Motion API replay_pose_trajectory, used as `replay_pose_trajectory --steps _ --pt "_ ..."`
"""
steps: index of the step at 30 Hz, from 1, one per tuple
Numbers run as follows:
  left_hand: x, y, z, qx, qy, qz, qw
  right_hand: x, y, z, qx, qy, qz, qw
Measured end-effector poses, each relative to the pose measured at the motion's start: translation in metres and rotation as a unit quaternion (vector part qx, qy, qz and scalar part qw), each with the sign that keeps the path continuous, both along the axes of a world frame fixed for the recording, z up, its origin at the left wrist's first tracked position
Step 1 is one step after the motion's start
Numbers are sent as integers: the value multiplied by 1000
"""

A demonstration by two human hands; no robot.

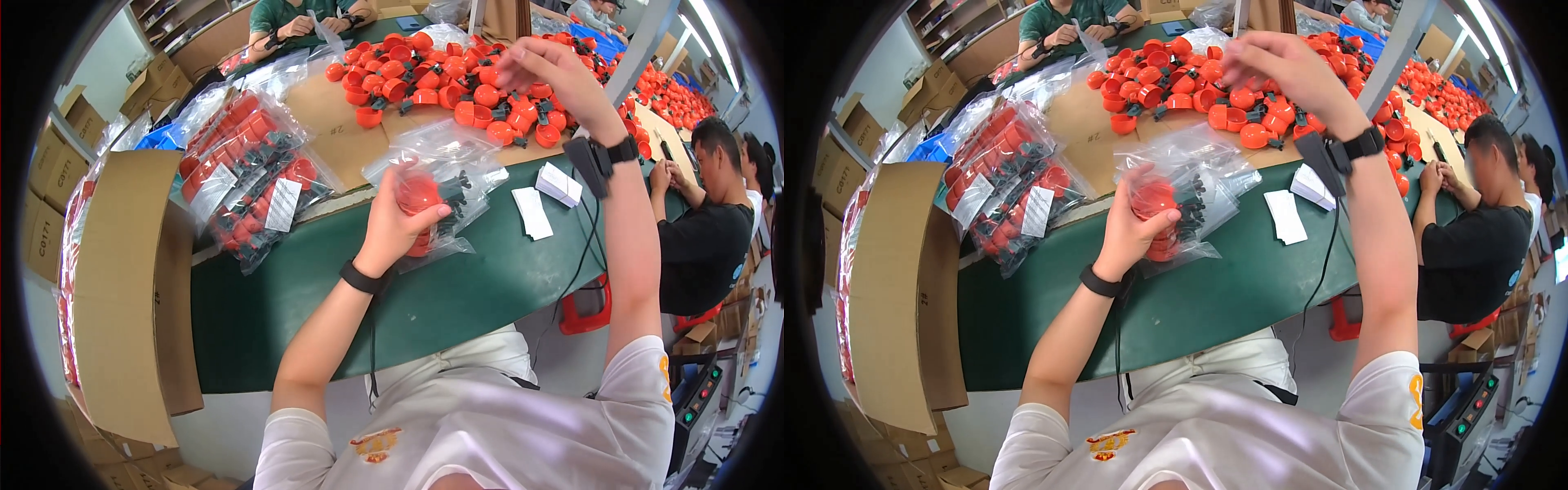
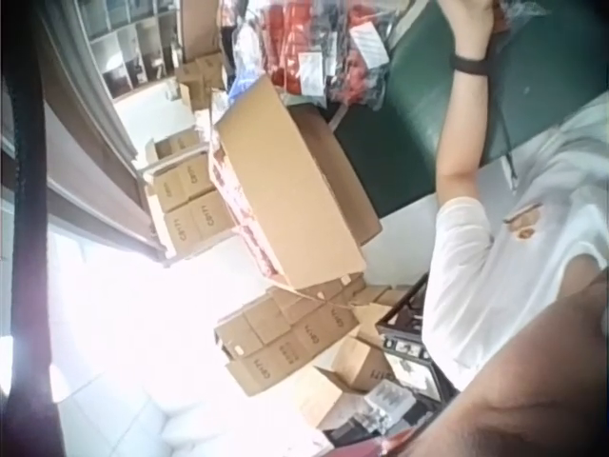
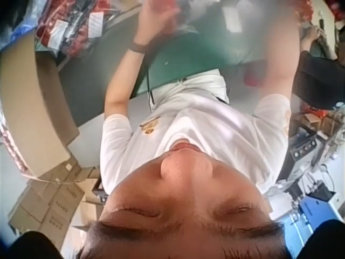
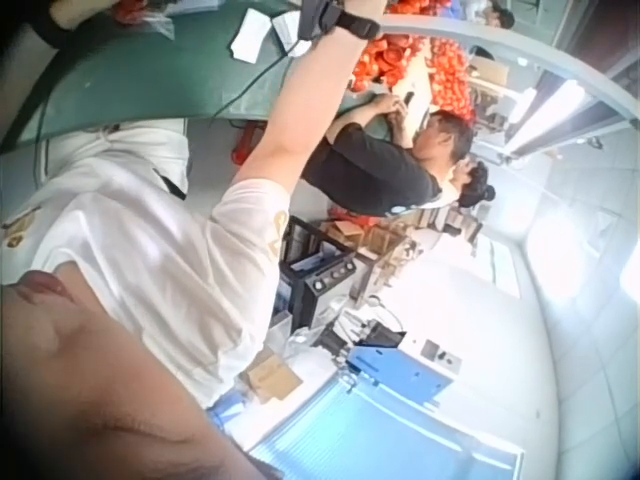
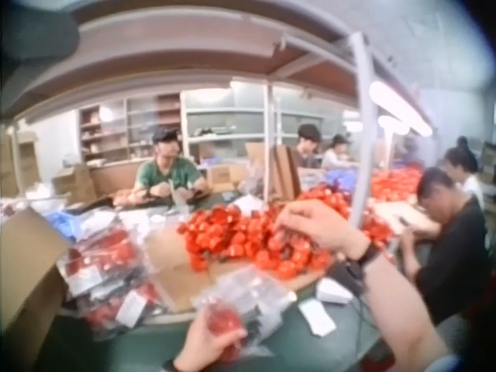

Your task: The person places red plastic cups into a clear plastic bag, inserts a white card, and seals the bag. After setting it aside, they remove a rubber band from a stack of cards and prepare a new bag to repeat the process.

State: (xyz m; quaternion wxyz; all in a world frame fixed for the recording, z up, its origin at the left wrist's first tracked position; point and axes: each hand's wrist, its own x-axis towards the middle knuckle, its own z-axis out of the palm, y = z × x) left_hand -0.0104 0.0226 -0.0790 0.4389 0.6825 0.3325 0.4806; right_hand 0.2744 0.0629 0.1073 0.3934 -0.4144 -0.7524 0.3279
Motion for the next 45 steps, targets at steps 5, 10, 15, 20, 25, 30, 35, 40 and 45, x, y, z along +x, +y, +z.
replay_pose_trajectory --steps 5,10,15,20,25,30,35,40,45 --pt "3 2 2 -19 -14 -18 1000 86 63 -124 -1 -216 -147 965" --pt "2 1 3 -54 -27 -21 998 96 59 -211 53 -390 -227 891" --pt "1 3 -1 -40 -36 -15 998 82 60 -221 162 -412 -293 847" --pt "4 2 2 -35 -24 -12 999 80 50 -199 141 -329 -308 882" --pt "-2 -4 7 -48 -5 -25 998 27 -18 -68 191 -196 -264 925" --pt "3 -5 3 4 27 -15 1000 -25 -75 21 134 -260 -157 943" --pt "10 -5 1 65 34 -2 997 -40 -72 31 89 -392 -37 915" --pt "9 -11 7 97 71 12 993 -63 -55 24 -51 -428 -30 902" --pt "11 -12 8 70 7 -25 997 -66 -35 1 -135 -391 2 911"
